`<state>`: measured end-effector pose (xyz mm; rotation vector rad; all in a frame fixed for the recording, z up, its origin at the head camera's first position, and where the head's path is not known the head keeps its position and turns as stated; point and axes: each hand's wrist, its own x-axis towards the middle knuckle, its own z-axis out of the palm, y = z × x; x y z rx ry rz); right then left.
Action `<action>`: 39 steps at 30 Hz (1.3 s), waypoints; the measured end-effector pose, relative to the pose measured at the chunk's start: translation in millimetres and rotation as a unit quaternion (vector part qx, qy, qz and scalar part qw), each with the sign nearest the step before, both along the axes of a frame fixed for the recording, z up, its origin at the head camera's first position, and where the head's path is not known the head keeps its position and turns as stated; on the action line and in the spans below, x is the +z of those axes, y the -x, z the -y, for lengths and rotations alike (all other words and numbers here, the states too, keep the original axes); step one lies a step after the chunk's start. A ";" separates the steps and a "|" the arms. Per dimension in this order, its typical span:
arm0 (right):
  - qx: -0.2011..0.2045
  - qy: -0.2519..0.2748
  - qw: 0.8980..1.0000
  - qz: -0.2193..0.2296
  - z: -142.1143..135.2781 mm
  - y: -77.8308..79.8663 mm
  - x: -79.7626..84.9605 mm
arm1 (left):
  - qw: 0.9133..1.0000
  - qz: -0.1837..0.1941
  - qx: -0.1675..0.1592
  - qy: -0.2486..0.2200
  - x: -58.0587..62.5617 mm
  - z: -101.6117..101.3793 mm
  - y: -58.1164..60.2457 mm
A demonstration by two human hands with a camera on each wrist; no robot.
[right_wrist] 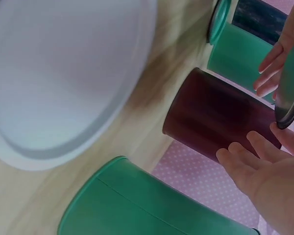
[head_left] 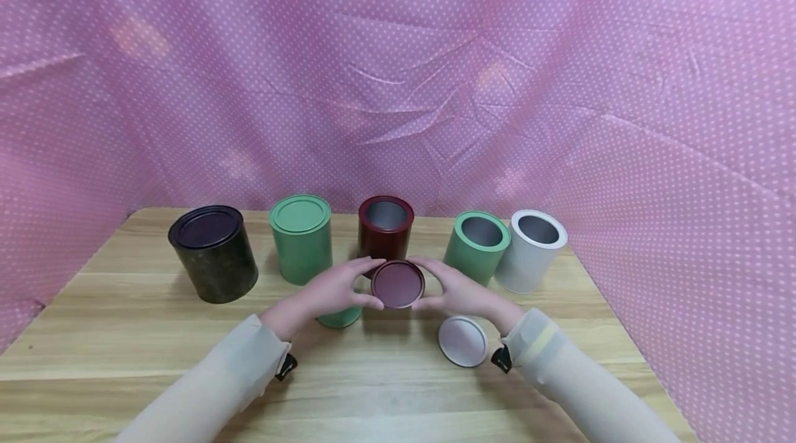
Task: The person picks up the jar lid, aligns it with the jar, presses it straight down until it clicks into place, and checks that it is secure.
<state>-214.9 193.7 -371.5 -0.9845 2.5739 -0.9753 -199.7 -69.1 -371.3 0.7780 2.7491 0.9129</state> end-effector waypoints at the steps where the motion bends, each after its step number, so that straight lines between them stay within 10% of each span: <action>1: 0.000 0.002 1.000 -0.001 -0.1 0.0 1.0 | 1.000 0.001 0.002 -0.003 1.7 0.4 -0.7; 39: 0.030 0.072 0.996 -0.045 8.8 13.5 37.6 | 0.996 -0.027 0.014 -0.086 41.3 13.3 -2.6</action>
